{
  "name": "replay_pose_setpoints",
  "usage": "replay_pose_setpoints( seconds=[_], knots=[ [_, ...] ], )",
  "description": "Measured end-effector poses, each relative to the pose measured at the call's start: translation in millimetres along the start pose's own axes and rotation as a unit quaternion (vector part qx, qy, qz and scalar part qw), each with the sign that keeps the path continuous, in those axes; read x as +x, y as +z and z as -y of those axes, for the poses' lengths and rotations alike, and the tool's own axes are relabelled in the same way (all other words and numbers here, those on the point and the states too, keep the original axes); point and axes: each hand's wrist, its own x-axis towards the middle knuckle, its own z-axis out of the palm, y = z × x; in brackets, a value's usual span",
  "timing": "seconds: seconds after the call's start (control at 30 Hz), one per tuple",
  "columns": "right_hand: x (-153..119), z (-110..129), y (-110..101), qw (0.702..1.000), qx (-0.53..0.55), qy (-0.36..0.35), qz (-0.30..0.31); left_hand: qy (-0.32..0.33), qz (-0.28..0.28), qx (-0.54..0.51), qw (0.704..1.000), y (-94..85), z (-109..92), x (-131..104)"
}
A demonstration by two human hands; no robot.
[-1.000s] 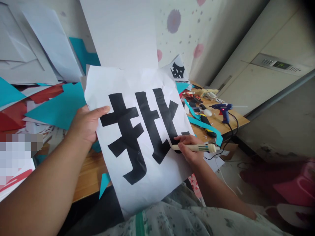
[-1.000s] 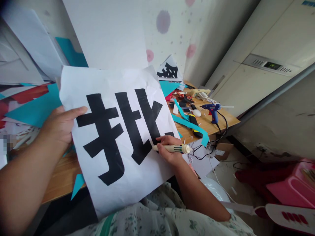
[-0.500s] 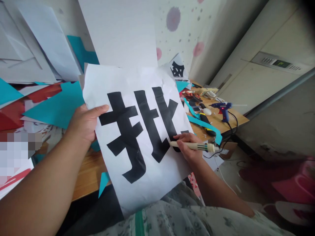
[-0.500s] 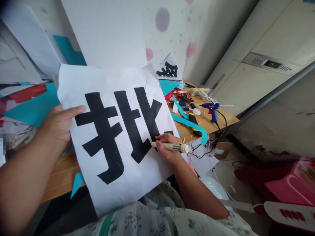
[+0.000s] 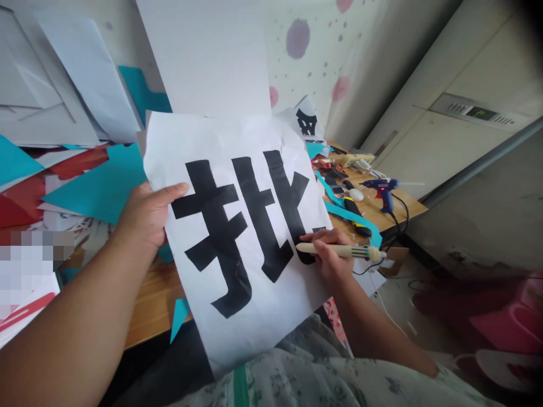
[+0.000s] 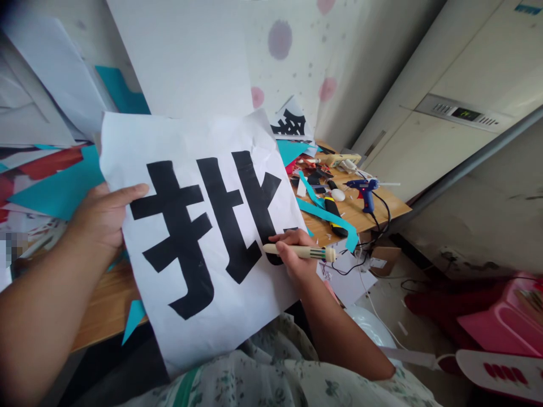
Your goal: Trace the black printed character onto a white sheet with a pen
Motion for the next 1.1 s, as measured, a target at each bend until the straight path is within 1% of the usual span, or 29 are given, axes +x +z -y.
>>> replay_pose_setpoints(
  seconds=[0.07, 0.2, 0.3, 0.37, 0.43, 0.63, 0.73, 0.87, 1.0, 1.1],
  knots=[
    [-1.4, 1.9, 4.2, 1.000, 0.002, 0.003, -0.005, 0.002, -0.008, 0.003, 1.000, 1.0, -1.0, -0.7],
    [-4.1, 6.6, 10.8, 0.997, -0.065, -0.033, 0.040, -0.004, -0.007, 0.009, 1.000, 0.9, -1.5, -0.3],
    [-5.2, 6.9, 10.5, 0.991, -0.100, -0.064, 0.061, -0.001, -0.006, 0.011, 1.000, 0.2, -0.9, -0.1],
    [-5.1, 6.5, 9.2, 0.988, -0.115, -0.071, 0.071, 0.009, 0.002, 0.012, 1.000, 0.5, -0.6, -0.3],
    [-4.3, 6.9, 8.6, 0.986, -0.127, -0.080, 0.076, 0.013, 0.009, 0.013, 1.000, 1.1, -0.7, -0.7],
    [-2.6, 8.7, 10.5, 0.976, -0.171, -0.109, 0.083, 0.010, -0.007, 0.015, 1.000, 1.8, -2.1, -0.9],
    [-3.7, 7.1, 10.3, 0.977, -0.169, -0.101, 0.079, 0.009, -0.005, 0.022, 1.000, 1.4, -1.4, -0.2],
    [-3.2, 7.6, 10.0, 0.984, -0.155, -0.073, 0.056, 0.012, -0.001, 0.024, 1.000, 1.5, -0.6, -0.8],
    [-3.1, 9.6, 10.1, 0.980, -0.163, -0.080, 0.080, 0.007, -0.004, 0.018, 1.000, 1.8, -1.8, -2.2],
    [-5.5, 8.6, 10.6, 0.980, -0.177, -0.062, 0.063, 0.009, -0.005, 0.019, 1.000, 1.6, -2.3, -2.2]
  ],
)
